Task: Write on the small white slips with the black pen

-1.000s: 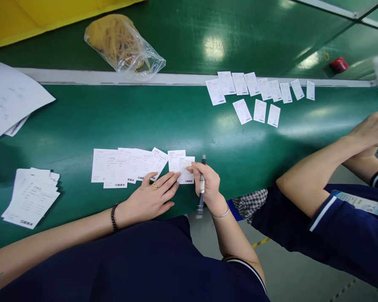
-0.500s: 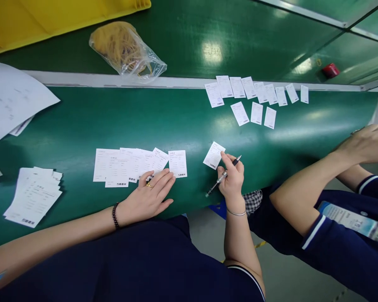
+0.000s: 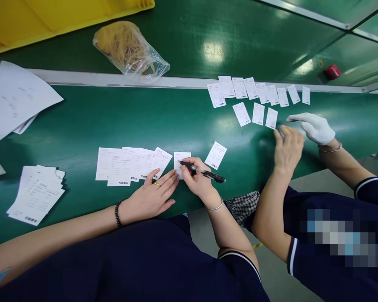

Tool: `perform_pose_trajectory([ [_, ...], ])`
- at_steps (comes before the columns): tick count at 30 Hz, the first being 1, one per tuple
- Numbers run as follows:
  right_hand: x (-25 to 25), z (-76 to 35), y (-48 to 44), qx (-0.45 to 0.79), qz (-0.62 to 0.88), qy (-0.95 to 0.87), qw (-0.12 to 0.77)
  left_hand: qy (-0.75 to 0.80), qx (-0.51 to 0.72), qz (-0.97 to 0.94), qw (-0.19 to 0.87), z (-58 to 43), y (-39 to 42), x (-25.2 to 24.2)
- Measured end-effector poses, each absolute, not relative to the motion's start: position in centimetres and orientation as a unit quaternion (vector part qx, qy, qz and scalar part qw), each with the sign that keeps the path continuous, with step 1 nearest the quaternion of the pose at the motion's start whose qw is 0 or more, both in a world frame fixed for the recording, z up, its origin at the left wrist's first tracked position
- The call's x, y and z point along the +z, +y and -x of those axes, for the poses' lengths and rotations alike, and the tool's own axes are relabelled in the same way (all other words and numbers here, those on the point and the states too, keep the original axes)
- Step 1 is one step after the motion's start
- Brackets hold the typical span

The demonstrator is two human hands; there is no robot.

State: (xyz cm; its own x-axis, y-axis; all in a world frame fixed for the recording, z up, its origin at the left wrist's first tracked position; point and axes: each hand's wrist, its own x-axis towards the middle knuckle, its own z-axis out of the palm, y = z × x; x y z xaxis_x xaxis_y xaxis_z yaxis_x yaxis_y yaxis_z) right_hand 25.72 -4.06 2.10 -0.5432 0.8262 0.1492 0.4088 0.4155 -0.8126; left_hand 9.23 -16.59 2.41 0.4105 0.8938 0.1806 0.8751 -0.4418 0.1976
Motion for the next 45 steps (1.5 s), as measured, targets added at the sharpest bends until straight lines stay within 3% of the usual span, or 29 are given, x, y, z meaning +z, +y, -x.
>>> perform_pose_trajectory([
  [26,1.0,-26.3,-3.5,0.328,0.363,-0.846,0.211,0.527,0.101,-0.842,0.051,-9.3,-16.2,3.0],
  [45,1.5,-26.1,-3.6,0.32,0.378,-0.835,0.239,0.529,0.103,-0.841,0.046,-9.3,-16.3,2.8],
])
